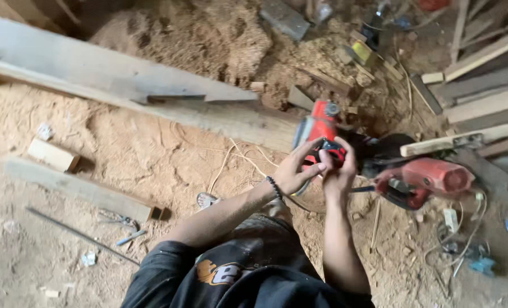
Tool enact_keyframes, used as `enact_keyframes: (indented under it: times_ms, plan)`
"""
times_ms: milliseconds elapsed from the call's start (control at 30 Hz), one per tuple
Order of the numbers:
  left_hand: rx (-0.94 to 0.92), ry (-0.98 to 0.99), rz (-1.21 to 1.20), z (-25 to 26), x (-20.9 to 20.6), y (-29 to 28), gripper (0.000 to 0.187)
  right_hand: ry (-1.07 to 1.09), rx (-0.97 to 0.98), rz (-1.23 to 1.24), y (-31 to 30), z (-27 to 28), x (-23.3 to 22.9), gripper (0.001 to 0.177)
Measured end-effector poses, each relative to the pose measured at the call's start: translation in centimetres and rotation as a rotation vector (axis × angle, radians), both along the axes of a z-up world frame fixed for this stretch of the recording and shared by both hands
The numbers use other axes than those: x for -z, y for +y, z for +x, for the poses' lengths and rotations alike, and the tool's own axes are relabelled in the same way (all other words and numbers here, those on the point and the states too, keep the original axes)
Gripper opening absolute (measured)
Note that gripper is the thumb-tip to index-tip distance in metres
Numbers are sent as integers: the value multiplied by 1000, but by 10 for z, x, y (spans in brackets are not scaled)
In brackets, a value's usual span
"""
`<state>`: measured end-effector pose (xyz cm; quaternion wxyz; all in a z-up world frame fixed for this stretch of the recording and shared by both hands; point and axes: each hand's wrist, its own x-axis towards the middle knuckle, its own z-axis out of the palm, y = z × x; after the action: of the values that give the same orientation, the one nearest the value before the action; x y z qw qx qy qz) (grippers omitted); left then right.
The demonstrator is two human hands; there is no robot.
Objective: The person measures and marks a wooden beam using a measuring tape and a pencil, and later handles the beam while checking its dimensions and quality in a workshop.
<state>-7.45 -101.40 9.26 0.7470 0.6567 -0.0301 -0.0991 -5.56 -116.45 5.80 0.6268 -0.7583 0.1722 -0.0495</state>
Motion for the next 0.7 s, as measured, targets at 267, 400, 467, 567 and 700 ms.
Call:
enact_keyframes:
  times_ms: [267,400,467,567,700]
  plan:
    - [-209,135,351,-117,31,218,73,42,-637,-12,201,-111,3,28]
    - [-235,357,444,-193,44,291,78,274,-757,383,281,-151,45,33]
    - [-289,398,481,-218,42,323,73,279,-875,325,314,-158,55,21]
    - [-342,393,492,-228,55,359,68,278,-991,286,355,-152,62,11]
    - [-465,163,350,-216,36,393,70,296,-1049,368,387,-118,59,13]
